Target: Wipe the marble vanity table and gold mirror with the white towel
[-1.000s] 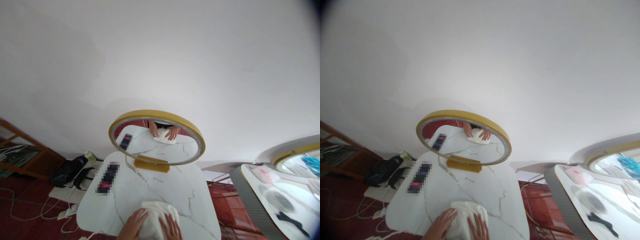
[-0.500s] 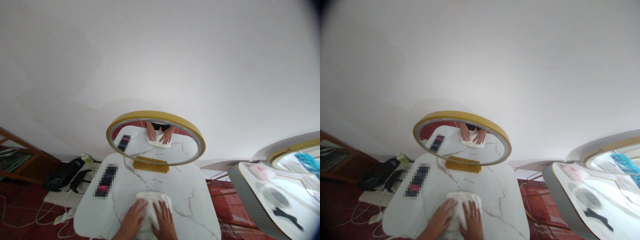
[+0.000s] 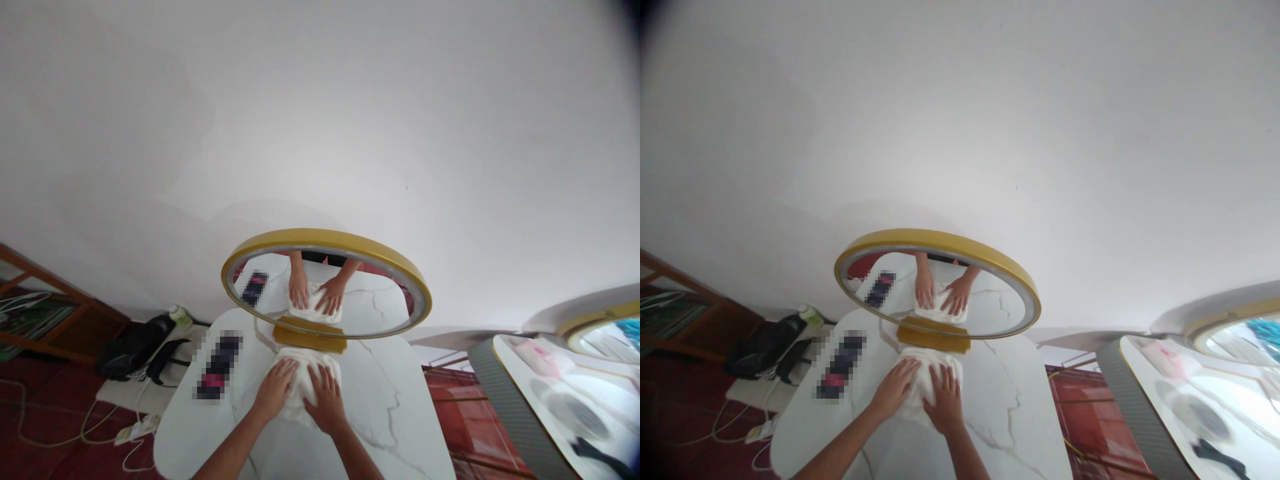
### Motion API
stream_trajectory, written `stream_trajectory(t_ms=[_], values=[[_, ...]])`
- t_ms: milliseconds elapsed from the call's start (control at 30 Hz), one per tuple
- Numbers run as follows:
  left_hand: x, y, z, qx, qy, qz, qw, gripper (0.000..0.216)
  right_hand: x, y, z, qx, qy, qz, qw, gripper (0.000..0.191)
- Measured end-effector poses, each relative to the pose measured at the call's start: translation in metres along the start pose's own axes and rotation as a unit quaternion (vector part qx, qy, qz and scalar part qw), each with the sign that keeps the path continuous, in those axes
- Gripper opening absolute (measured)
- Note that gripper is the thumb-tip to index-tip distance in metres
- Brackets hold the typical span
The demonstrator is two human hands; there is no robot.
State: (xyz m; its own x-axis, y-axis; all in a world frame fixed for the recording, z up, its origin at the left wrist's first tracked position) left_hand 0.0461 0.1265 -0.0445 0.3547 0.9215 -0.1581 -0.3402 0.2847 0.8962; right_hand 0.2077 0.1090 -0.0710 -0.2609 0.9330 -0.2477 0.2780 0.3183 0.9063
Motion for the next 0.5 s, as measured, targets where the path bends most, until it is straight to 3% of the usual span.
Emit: stream_trajectory(t_ms=[300, 500], values=[[-0.008, -0.003, -0.001, -0.005, 0.014, 0.014, 1.0, 0.071, -0.004, -0.001, -0.006, -0.015, -0.007, -0.006, 1.0, 0.074], [-0.041, -0.004, 0.0, -0.012, 0.01, 0.032, 0.999, 0.073, -0.031, -0.013, -0.014, -0.008, 0.023, 0.013, 1.0, 0.075]])
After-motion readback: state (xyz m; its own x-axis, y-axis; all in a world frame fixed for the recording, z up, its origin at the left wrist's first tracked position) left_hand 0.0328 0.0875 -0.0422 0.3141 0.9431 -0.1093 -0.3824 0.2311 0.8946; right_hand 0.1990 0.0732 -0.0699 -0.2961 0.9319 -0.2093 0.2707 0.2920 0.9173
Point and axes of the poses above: each hand's wrist, its own x-axis towards the middle knuckle, its own y-axis out of the back of the hand, z = x × y, the point moved 7 cm from there along x, towards the middle knuckle
